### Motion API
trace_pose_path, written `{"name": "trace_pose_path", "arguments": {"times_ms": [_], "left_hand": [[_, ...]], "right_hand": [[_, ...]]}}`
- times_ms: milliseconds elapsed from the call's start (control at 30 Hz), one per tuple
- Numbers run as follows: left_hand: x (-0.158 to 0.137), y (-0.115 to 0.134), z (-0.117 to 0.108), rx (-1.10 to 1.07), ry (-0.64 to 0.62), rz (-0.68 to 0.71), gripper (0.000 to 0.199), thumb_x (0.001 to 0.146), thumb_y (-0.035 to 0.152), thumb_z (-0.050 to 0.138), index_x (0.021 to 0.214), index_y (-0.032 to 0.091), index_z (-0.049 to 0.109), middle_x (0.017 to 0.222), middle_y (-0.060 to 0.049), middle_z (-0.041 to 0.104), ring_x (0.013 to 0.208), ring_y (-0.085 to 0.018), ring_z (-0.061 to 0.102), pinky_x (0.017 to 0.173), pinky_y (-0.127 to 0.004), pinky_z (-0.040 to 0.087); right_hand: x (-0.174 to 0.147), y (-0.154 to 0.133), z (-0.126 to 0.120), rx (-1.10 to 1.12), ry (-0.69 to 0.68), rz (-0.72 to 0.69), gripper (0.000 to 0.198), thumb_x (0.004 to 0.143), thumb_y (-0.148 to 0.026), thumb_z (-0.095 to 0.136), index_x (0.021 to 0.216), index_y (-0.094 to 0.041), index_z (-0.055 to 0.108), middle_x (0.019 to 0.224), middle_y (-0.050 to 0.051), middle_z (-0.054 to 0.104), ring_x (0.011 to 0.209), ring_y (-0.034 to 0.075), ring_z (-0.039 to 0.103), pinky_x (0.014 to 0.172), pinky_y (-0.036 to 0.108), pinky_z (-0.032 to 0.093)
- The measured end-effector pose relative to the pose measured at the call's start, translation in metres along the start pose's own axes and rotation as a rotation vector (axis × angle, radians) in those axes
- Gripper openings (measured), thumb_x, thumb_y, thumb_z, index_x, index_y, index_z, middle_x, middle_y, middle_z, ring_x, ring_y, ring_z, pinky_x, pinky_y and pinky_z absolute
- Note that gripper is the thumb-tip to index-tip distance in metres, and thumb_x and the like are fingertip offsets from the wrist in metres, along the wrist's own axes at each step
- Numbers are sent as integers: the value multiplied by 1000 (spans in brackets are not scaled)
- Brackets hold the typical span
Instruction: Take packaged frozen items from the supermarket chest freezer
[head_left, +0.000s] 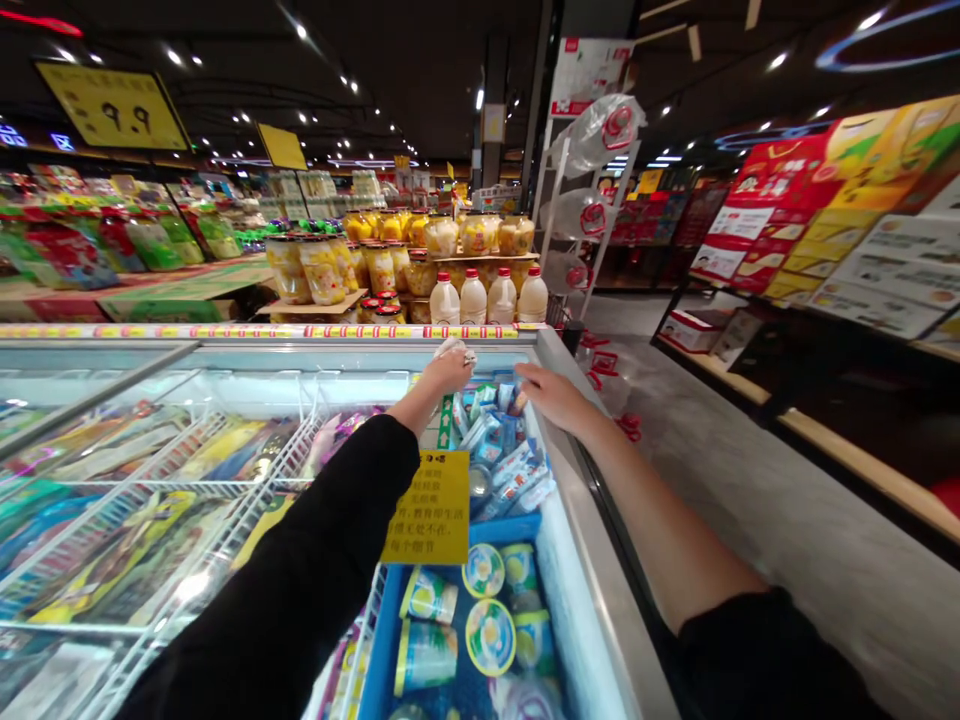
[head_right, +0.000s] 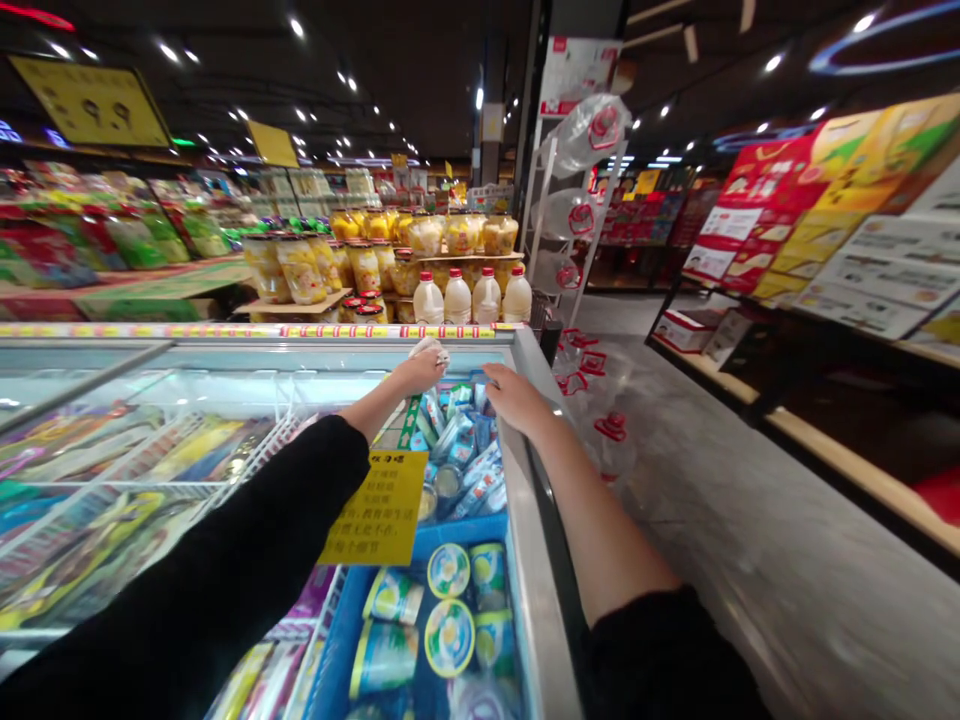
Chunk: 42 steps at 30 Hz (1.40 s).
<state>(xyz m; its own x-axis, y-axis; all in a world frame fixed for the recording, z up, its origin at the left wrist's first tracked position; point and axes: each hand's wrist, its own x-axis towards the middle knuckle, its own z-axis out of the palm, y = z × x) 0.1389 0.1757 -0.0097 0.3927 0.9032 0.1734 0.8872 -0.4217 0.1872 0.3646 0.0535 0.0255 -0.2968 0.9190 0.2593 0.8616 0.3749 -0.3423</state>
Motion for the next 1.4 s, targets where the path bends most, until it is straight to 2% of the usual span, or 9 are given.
{"name": "trace_pose_path", "arguments": {"times_ms": [233, 467, 600, 700, 900, 1033, 1133, 1267, 1400], "left_hand": [[14, 41, 9, -6, -83, 140, 54, 104, 36, 36, 154, 20, 48, 166, -8, 46, 156, -22, 38, 130, -36, 27], [40, 61, 13, -22, -79, 125, 55, 107, 34, 29, 159, 21, 41, 167, -8, 44, 159, -24, 33, 131, -40, 25], [11, 62, 13, -24, -146, 186, 57, 106, 38, 34, 160, 19, 40, 172, -8, 35, 160, -22, 29, 131, -36, 23], [-24, 40, 3, -27, -187, 226, 57, 104, 39, 40, 159, 25, 42, 172, 0, 36, 160, -16, 28, 130, -28, 21], [-49, -11, -22, 3, -117, -8, 59, 106, 37, 31, 160, 14, 37, 171, -12, 36, 160, -24, 30, 131, -38, 22], [-39, 10, -15, 16, -62, -117, 62, 107, 37, 22, 162, 10, 32, 172, -16, 33, 161, -28, 26, 133, -44, 19], [-46, 42, -5, 2, -71, -82, 63, 106, 38, 24, 164, 13, 31, 173, -12, 32, 161, -28, 27, 132, -45, 21], [-94, 72, 0, -26, -108, 54, 61, 106, 43, 28, 164, 25, 32, 174, 0, 31, 162, -22, 26, 133, -40, 19], [-151, 71, -6, -38, -125, 127, 59, 107, 45, 30, 164, 30, 31, 173, 5, 32, 162, -16, 23, 134, -33, 14]], "right_hand": [[4, 7, 11, 59, 44, -7, 58, 96, -15, 43, 153, -17, 55, 160, 9, 54, 154, 23, 43, 130, 46, 29], [5, 9, 11, 70, 55, -39, 60, 96, -15, 44, 155, -18, 53, 160, 9, 53, 154, 23, 43, 130, 47, 29], [6, 13, 13, 44, 55, -17, 60, 96, -16, 43, 155, -13, 52, 162, 12, 50, 154, 24, 41, 131, 45, 28], [7, 15, 14, 29, 57, -10, 60, 96, -16, 43, 156, -16, 51, 162, 11, 51, 154, 24, 41, 131, 47, 28], [7, 10, 12, -76, 15, 1, 58, 99, -18, 41, 155, -6, 50, 163, 14, 49, 156, 24, 39, 131, 39, 27], [7, 10, 9, -108, 11, -18, 59, 97, -15, 41, 155, -9, 50, 163, 14, 50, 155, 24, 41, 131, 41, 28], [6, 10, 9, -124, 14, -19, 58, 98, -15, 41, 154, -7, 51, 162, 17, 49, 154, 26, 43, 130, 44, 30], [4, 3, 9, -153, -10, 1, 59, 98, -14, 38, 155, 1, 46, 164, 22, 46, 157, 28, 36, 131, 46, 27], [-18, -10, 10, -153, -24, 35, 69, 93, -13, 43, 161, -2, 36, 168, 20, 40, 161, 30, 27, 132, 51, 24]]}}
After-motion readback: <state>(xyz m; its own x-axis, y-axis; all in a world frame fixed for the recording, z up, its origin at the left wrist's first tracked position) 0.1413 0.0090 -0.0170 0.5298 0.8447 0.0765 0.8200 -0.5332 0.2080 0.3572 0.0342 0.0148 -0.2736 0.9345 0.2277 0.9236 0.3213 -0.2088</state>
